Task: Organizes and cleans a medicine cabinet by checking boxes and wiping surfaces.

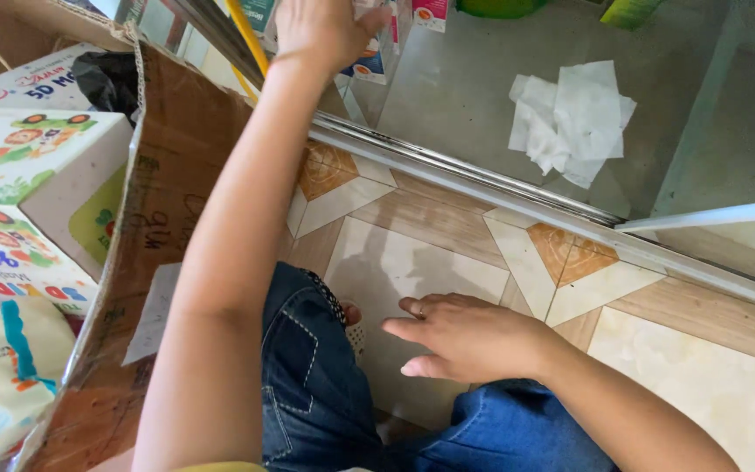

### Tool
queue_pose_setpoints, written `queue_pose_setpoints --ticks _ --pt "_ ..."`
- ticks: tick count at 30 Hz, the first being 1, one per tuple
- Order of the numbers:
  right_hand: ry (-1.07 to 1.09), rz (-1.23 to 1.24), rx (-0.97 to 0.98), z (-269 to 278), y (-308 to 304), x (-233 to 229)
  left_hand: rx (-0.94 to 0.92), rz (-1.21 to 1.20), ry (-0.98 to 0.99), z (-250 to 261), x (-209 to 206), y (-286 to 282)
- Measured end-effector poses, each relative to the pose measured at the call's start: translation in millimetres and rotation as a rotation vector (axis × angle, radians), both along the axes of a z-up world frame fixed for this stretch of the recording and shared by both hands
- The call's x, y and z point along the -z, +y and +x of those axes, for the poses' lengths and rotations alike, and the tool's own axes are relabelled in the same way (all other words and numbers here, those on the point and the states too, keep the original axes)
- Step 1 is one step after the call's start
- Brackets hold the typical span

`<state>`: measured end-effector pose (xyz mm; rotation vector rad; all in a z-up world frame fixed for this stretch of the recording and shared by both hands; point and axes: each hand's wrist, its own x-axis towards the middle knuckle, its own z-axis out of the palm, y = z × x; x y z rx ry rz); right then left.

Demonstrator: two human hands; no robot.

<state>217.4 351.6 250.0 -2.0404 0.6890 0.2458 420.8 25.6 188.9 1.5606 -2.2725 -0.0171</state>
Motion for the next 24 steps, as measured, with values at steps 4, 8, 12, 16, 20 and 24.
queue_pose_setpoints --ticks 4,8,12,16,20,24 --pt "-0.022 -0.08 0.039 -9 5 7 -0.142 -0.11 0.088 -13 37 -2" --pt "0.035 -0.067 0.048 -12 4 -7 -0.135 -0.292 0.222 -19 37 -1" --pt "0.222 0.062 0.009 -16 3 -17 -0.238 -0.351 0.055 -25 34 8" --pt "0.247 -0.234 0.034 -48 13 42 -0.208 -0.446 0.132 -26 22 21" --pt "0.7 0.341 0.503 -45 -97 -76 -0.073 -0.169 0.333 -28 -10 28" --pt "0.189 -0.374 0.818 -104 -139 -19 0.095 0.184 0.711 -41 -60 74"
